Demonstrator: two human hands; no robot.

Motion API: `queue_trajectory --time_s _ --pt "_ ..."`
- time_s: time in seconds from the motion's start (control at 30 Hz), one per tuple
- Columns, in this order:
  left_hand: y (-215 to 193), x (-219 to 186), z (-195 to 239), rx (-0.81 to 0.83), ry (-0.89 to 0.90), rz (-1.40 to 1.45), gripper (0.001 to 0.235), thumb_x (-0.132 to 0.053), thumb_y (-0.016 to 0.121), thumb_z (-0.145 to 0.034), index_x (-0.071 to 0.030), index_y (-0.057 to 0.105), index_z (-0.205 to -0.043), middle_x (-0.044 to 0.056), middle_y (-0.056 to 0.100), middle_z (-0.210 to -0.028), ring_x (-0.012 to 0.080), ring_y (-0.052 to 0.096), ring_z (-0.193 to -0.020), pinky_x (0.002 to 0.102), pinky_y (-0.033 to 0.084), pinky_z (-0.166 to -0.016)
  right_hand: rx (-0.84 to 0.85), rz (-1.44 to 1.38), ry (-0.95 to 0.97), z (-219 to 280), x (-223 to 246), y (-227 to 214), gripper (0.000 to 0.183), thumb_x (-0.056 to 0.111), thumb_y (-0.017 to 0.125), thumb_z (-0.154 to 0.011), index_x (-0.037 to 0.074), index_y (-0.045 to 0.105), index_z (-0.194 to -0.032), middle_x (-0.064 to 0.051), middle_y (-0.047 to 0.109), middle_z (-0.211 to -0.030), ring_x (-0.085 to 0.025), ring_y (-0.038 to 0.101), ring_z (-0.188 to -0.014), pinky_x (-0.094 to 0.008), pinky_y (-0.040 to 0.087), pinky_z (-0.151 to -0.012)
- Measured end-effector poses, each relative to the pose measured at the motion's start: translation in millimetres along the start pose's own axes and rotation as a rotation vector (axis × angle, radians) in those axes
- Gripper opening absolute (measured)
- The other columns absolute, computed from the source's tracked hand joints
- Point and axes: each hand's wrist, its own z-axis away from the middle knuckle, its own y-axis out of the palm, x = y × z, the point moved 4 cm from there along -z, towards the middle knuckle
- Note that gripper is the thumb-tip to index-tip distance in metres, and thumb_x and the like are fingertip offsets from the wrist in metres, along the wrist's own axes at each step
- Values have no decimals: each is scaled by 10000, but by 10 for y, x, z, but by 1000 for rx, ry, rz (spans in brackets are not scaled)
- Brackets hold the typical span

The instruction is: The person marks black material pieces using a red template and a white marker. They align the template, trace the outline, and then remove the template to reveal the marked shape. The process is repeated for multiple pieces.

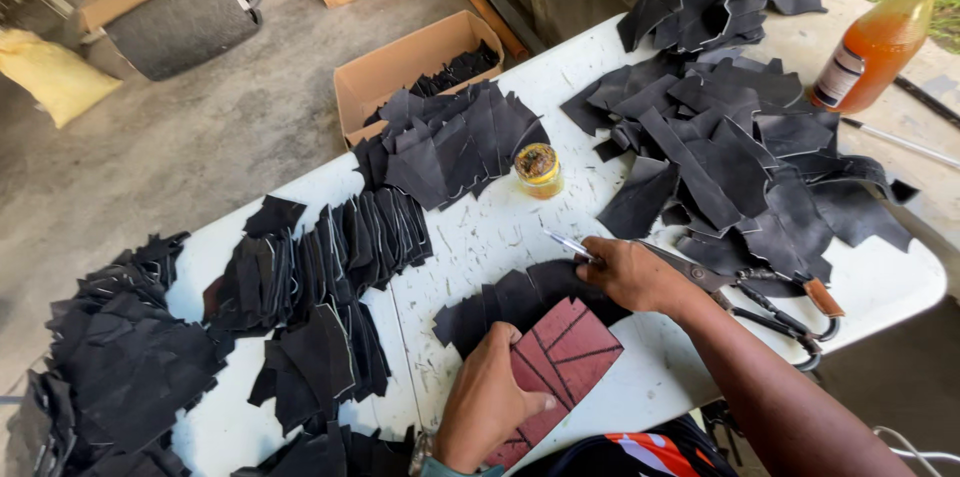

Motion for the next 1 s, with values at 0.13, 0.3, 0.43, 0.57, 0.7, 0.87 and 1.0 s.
queue_trajectory --time_s 0.13,0.3,0.43,0.57,0.7,0.87,1.0 --pt "-357 171 -225 37 -157 317 363 -147 854 -739 -78 630 -1015 56 711 -802 127 624 -748 303 548 -667 -146 -27 41 103 -87 -293 296 290 691 -918 35 644 -1062 -169 685 -787 -282 654 -720 -434 514 -703" --pt "-1061 574 -823 -350 72 -112 504 -215 876 -752 -17 679 -1171 149 722 -937 229 702 -836 361 561 -733 -88 -80 136 225 -246 -476 272 286 668 -948 71 688 -1113 -102 646 -737 -198 575 -687 -390 490 -682" --pt "-943 817 -777 -549 78 -132 526 -250 847 -848 -5 666 -1277 152 734 -1075 235 698 -962 368 552 -824 -47 -242 45 261 -234 -531 227 226 678 -959 61 701 -1113 -18 619 -759 -125 547 -702 -311 469 -662" --pt "-369 1061 -357 -410 -283 435 600 -280 811 -865 -38 637 -1385 118 795 -1128 181 728 -992 308 571 -895 -20 -572 -53 335 -274 -574 172 157 680 -963 37 709 -1082 44 570 -799 -73 501 -714 -260 434 -637" --pt "118 430 -30 8 46 1150 939 -133 822 -779 -110 286 -1549 88 518 -1414 182 699 -1134 349 631 -899 -135 -520 -126 536 -222 -770 159 151 663 -980 21 704 -1061 60 588 -833 -50 494 -748 -245 427 -649" --pt "-92 -255 -19 -337 217 1004 374 -127 800 -956 68 627 -1223 84 632 -1103 150 585 -993 323 538 -863 -313 -734 -254 882 147 -1020 202 135 679 -955 24 680 -1124 -10 641 -935 -98 534 -724 -261 443 -622" --pt "-589 -398 -412 -634 403 909 257 -148 707 -982 13 645 -1172 27 712 -1122 99 649 -985 275 558 -876 -389 -1161 -710 1076 263 -1302 350 205 718 -918 63 670 -1235 -48 677 -896 -72 577 -701 -181 452 -560"
